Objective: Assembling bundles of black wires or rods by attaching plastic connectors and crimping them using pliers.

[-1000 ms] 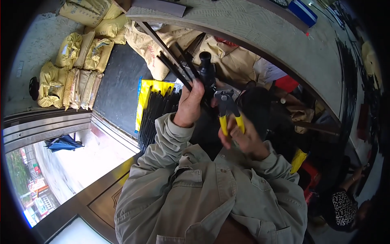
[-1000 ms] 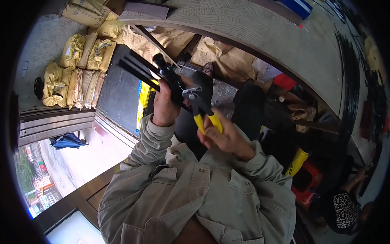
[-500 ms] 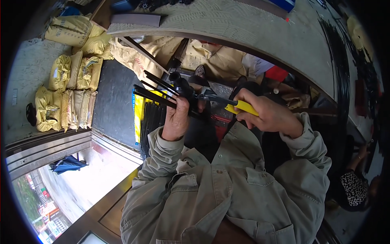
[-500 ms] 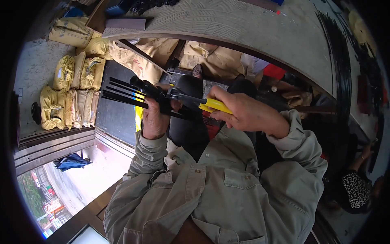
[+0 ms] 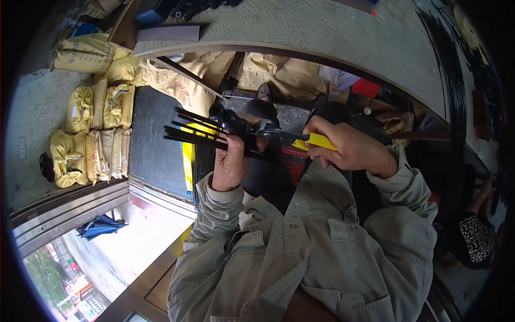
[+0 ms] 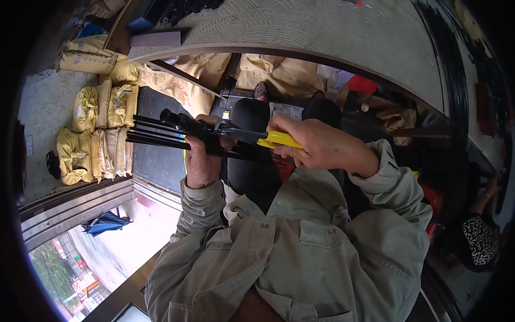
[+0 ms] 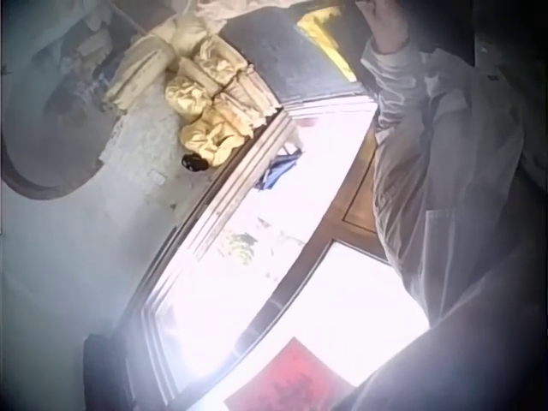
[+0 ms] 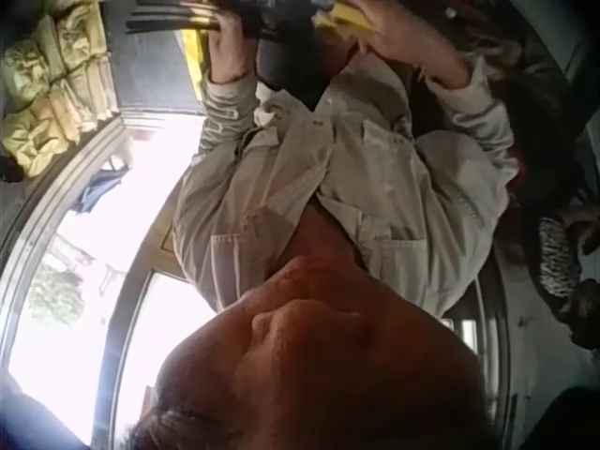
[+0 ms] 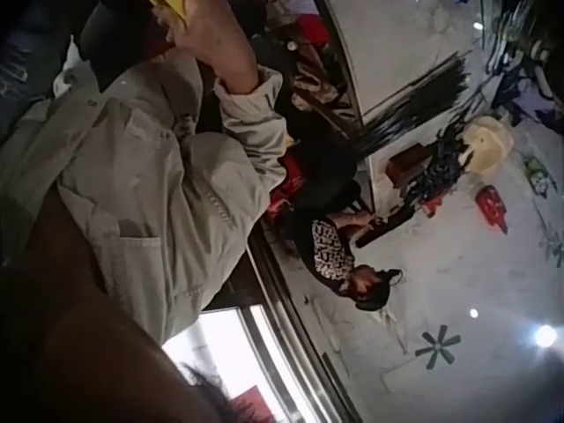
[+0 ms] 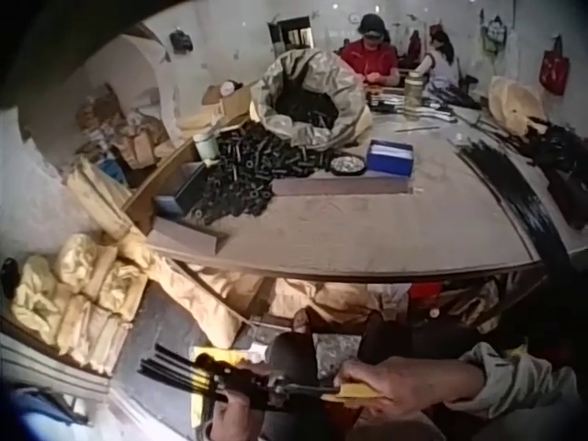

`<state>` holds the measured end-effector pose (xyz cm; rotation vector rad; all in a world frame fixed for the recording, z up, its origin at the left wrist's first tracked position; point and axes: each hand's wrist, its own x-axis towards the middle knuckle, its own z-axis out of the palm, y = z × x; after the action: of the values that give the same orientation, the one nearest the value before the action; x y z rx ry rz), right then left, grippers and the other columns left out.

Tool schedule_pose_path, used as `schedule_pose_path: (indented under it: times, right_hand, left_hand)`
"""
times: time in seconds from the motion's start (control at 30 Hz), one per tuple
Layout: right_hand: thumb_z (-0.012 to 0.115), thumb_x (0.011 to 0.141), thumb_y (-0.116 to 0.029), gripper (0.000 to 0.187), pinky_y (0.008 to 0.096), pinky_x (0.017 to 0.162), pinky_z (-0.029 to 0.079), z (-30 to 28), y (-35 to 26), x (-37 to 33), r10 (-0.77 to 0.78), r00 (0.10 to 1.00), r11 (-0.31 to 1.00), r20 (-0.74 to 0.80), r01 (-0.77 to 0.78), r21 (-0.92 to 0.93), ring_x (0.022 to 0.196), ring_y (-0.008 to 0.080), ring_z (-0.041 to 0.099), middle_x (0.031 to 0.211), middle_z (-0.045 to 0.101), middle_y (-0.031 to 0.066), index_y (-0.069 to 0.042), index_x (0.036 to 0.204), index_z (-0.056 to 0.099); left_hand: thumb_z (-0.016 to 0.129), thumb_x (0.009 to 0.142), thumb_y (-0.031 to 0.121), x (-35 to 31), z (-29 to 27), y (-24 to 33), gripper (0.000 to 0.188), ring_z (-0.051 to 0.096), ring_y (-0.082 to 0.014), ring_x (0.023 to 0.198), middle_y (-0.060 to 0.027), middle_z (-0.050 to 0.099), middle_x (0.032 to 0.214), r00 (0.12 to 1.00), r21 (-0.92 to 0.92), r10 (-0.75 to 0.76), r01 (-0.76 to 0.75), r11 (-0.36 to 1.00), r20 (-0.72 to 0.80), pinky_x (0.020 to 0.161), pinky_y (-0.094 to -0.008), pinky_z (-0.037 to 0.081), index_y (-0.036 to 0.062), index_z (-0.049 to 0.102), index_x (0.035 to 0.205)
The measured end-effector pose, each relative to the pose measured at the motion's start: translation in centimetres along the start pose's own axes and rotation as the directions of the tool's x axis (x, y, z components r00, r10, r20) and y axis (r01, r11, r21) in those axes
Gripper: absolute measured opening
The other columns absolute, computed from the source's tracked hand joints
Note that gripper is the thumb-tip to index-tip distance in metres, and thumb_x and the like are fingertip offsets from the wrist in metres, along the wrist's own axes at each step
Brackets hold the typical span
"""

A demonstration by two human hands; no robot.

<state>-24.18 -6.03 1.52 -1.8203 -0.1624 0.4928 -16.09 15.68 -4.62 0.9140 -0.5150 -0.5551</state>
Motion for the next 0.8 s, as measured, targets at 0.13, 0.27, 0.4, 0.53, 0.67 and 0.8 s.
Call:
schedule_pose_path:
  times: [0.13, 0.27, 0.4, 0.53, 0.67, 0.8]
  right_hand:
    - [0.055, 0.085, -0.007, 0.021, 0.0295, 0.054, 0.044, 1.0, 0.8, -0.1, -0.114, 0.987, 0.965, -0.112, 0.084, -0.248, 0.062, 0.0205, 0.061, 0.076, 0.058, 0.0145, -0.001, 0.099, 0.04]
    - [0.059, 0.082, -0.008, 0.022, 0.0321, 0.057, 0.045, 3.3, 2.5, 0.1, -0.269, 0.914, 0.929, -0.302, 0.164, -0.331, 0.065, 0.0235, 0.061, 0.077, 0.058, 0.0135, -0.001, 0.096, 0.043]
    - [0.064, 0.079, -0.01, 0.02, 0.032, 0.059, 0.046, 3.0, 3.2, 1.0, -0.301, 0.888, 0.938, -0.348, 0.211, -0.275, 0.066, 0.0236, 0.06, 0.078, 0.059, 0.0114, -0.001, 0.089, 0.05]
    - [0.068, 0.074, -0.009, 0.014, 0.0299, 0.063, 0.046, -3.1, 3.8, 3.0, -0.478, 0.693, 0.846, -0.54, 0.199, -0.495, 0.07, 0.02, 0.06, 0.08, 0.061, 0.0079, 0.0, 0.078, 0.059]
    - [0.064, 0.075, -0.015, 0.014, 0.0336, 0.07, 0.046, -16.6, 2.2, 8.3, -0.342, 0.466, 0.885, -0.816, -0.131, -0.446, 0.076, 0.0217, 0.059, 0.081, 0.06, 0.0072, -0.004, 0.083, 0.063]
    - [0.064, 0.075, -0.024, 0.021, 0.0388, 0.067, 0.047, -25.3, 3.0, 13.8, -0.417, 0.42, 0.532, -0.806, -0.606, -0.591, 0.078, 0.0296, 0.059, 0.088, 0.057, 0.0104, -0.008, 0.089, 0.065]
  left_hand:
    - [0.043, 0.091, 0.041, -0.1, 0.9, 0.1, 0.044, 0.051, -0.0148, 0.074, -0.0052, 0.055, 0.083, 0.991, 0.137, 0.043, -0.026, 0.99, -0.126, 0.067, -0.0287, 0.041, 0.0018, 0.048, 0.109]
    - [0.039, 0.092, 0.041, 0.0, 1.9, 0.8, 0.043, 0.052, -0.0151, 0.074, -0.006, 0.055, 0.082, 0.987, 0.294, 0.035, 0.013, 0.956, -0.158, 0.067, -0.0289, 0.042, 0.0014, 0.049, 0.108]
    - [0.035, 0.093, 0.041, 0.9, 1.7, 0.3, 0.046, 0.052, -0.0143, 0.074, -0.0066, 0.055, 0.086, 0.964, 0.229, -0.036, 0.098, 0.969, -0.263, 0.066, -0.0279, 0.043, -0.0006, 0.05, 0.107]
    - [0.026, 0.087, 0.062, 1.9, 0.6, -1.1, 0.07, 0.051, -0.0174, 0.071, -0.0104, 0.053, 0.08, 0.942, 0.201, 0.057, 0.011, 0.979, -0.331, 0.067, -0.0282, 0.041, -0.0021, 0.048, 0.106]
    - [0.024, 0.089, 0.059, 1.3, -0.2, -3.3, 0.07, 0.051, -0.0178, 0.066, -0.0117, 0.055, 0.075, 0.951, 0.358, 0.1, 0.011, 0.934, -0.292, 0.064, -0.028, 0.041, -0.0037, 0.049, 0.107]
    - [0.026, 0.092, 0.049, 2.1, 0.4, -3.2, 0.061, 0.051, -0.0158, 0.066, -0.0101, 0.055, 0.074, 0.977, 0.353, 0.028, 0.05, 0.934, -0.212, 0.063, -0.0277, 0.041, -0.0047, 0.051, 0.106]
